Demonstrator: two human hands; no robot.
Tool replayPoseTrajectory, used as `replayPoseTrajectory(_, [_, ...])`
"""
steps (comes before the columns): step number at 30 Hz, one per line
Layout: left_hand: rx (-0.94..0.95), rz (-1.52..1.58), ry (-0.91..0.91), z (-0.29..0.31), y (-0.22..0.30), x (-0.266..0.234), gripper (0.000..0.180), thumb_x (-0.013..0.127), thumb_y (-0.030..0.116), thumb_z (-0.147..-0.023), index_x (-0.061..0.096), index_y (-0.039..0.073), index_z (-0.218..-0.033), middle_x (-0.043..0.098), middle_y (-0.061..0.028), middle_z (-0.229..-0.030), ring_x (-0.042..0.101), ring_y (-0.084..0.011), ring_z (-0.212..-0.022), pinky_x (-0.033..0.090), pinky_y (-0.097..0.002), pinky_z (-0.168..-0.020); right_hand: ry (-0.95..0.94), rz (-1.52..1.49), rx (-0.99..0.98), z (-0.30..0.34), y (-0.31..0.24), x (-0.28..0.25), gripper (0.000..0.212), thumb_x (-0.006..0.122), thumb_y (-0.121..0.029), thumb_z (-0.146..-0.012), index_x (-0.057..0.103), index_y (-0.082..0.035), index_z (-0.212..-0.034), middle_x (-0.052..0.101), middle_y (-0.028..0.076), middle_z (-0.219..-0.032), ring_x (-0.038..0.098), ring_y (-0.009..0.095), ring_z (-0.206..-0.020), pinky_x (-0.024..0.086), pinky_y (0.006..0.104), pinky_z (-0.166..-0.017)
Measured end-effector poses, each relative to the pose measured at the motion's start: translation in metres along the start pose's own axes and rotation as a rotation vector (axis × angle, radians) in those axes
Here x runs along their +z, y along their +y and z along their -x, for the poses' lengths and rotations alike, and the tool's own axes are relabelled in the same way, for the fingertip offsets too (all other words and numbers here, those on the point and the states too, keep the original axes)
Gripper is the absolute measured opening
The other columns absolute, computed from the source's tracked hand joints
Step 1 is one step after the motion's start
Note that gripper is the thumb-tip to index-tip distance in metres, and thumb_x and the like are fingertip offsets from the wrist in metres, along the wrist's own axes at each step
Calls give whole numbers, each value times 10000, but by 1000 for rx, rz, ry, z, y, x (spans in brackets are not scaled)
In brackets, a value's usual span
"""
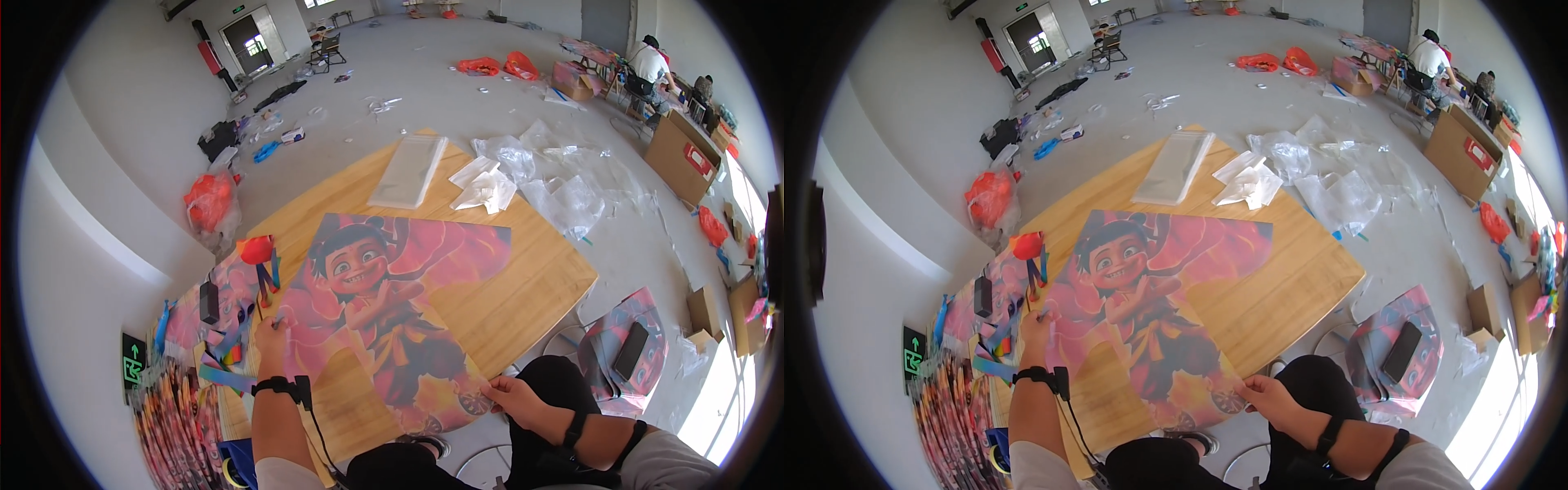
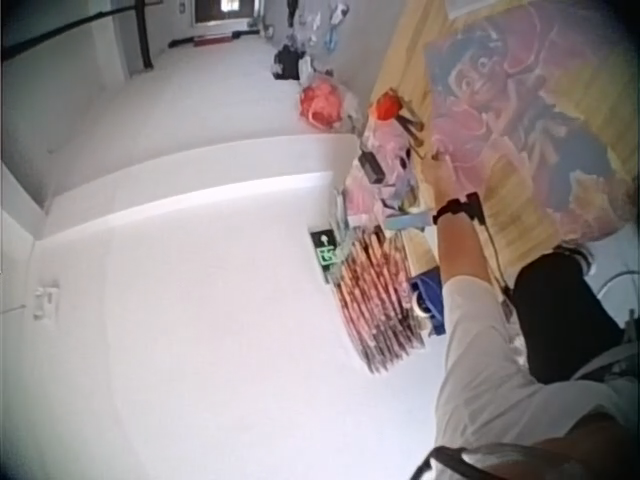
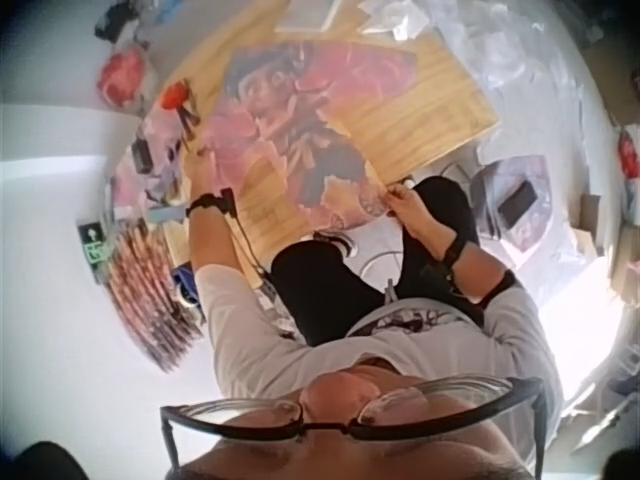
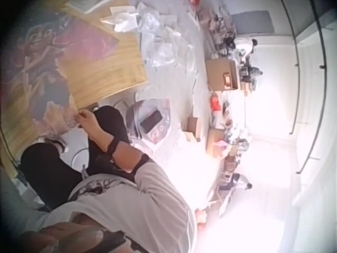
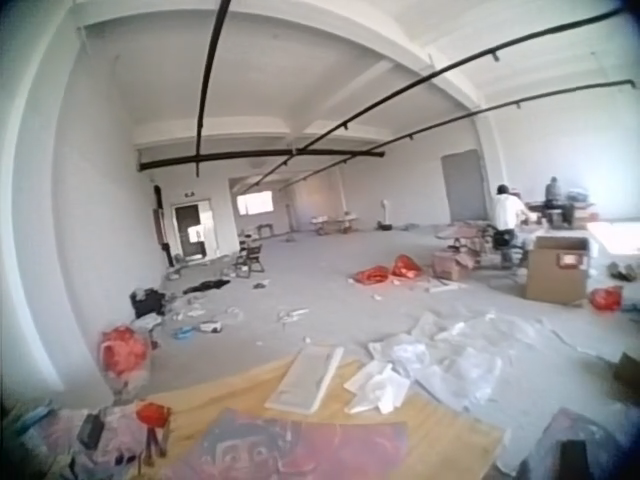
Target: Assemble a kite by attaching support rods and securing with tape.
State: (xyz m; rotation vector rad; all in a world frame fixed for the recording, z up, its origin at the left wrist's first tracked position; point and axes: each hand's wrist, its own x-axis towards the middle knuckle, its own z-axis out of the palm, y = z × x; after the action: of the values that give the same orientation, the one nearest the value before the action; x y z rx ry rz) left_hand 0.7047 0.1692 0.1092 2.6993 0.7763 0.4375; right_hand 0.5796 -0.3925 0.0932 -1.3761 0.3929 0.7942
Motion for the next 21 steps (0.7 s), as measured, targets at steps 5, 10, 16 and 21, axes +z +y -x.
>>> replayPoseTrajectory(5, [-86,-149,78,38,78,-10,563,742,382,-877,594,81,-1329,569,-242,-1405,579,-418,-1241,458,-513,-1020,-114,-31,117,7,1,-6,312,702,-313,-990,654,-41,-1134,692,45,-1065,659,142,-974,539,322,-823])
replayPoseTrajectory(10, [625,194,-335,158,139,-14,665,714,300,-877,488,40,-1446,427,-313,-1507,400,-502,-1399,353,-582,-1140,-247,129,178,8,1,-9,312,715,-286,-980,638,-36,-1150,697,62,-1063,673,166,-997,544,329,-836])
replayPoseTrajectory(16, [769,14,-467,291,176,-28,892,754,452,-853,369,65,-1559,302,-279,-1607,286,-550,-1456,294,-624,-1165,-204,55,57,-2,9,-6,231,694,-208,-992,632,-45,-1144,697,53,-1039,671,151,-941,537,303,-823])
replayPoseTrajectory(21, [714,-90,-515,331,201,-40,991,816,479,-789,358,76,-1569,254,-244,-1639,240,-525,-1491,266,-628,-1178,-86,-54,-29,-2,7,-2,245,712,-173,-974,629,-26,-1152,687,52,-999,664,148,-921,539,290,-807])
